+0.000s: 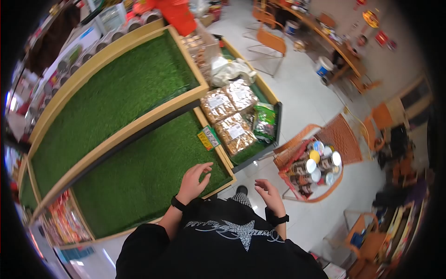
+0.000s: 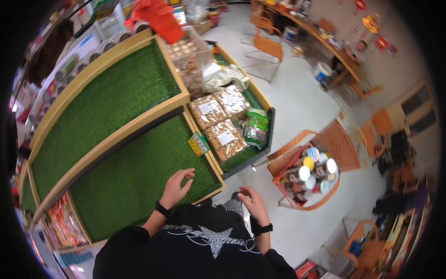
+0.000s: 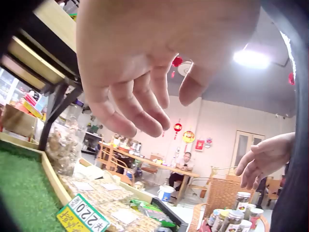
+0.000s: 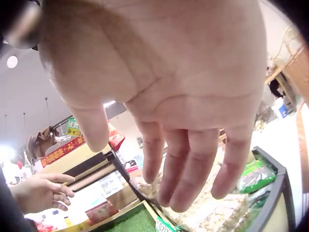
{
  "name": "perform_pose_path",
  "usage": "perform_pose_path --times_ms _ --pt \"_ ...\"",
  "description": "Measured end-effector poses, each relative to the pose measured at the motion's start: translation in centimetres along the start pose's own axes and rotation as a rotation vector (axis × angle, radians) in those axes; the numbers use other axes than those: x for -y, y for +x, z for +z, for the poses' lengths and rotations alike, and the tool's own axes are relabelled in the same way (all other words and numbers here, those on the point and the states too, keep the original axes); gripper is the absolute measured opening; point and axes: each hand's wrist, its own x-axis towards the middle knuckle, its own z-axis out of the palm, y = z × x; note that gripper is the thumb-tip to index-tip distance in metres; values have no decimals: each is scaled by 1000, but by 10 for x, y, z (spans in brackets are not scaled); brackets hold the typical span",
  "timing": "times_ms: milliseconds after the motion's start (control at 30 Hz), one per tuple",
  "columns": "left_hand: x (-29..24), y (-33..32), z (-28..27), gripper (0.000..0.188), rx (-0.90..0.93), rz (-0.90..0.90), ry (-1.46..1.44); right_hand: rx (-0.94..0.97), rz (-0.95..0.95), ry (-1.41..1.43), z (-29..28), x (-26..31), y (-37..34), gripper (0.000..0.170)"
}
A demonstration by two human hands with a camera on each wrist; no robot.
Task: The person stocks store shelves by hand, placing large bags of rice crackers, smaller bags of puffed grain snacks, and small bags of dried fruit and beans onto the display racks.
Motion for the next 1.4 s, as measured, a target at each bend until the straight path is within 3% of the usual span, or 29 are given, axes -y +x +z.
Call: perform_pose_path --times_ms 233,367,433,500,533,567,633,667,733,833,867,967,1033,1100,1167,1300,1400 --pt "5 6 19 24 -155 -269 60 284 -100 -133 -29 4 117 31" --pt "-1 38 49 25 -196 -394 -50 431 -185 -192 -52 -8 195 35" --pt "5 54 69 25 -193 -434 -100 438 -124 -211 -60 -20 232 33" --pt "32 64 98 26 -210 -558 -518 469 -19 89 -63 -28 265 34" --pt "55 66 115 29 -224 -586 -581 445 271 251 -67 -25 277 37" --pt "60 73 125 29 -219 -597 -577 495 435 574 -70 -57 297 42" --pt "67 93 142 32 -367 -887 -770 461 726 553 -71 -97 326 46" --pt "76 100 152 38 -342 -940 -828 463 729 546 -69 -111 332 46" --pt "91 110 174 49 -310 -1051 -890 333 689 273 -65 -126 336 52" --pt "103 122 200 62 -339 -1186 -862 410 699 154 -64 -134 334 57" --pt "106 124 206 65 -358 -1175 -863 365 626 124 -62 -135 335 48" --pt "128 117 225 68 -403 -1165 -792 325 559 155 -60 -153 340 47" --pt "135 110 236 69 -413 -1164 -716 374 549 96 -61 -158 344 50" --pt "141 106 246 70 -455 -1176 -766 455 410 117 -58 -161 347 53" --pt "146 102 252 71 -465 -1163 -759 503 425 76 -57 -159 346 56" --pt "122 114 235 75 -451 -1203 -803 635 361 -15 -46 -184 351 58" --pt "100 124 211 80 -401 -1201 -854 679 341 -32 -45 -161 352 51"
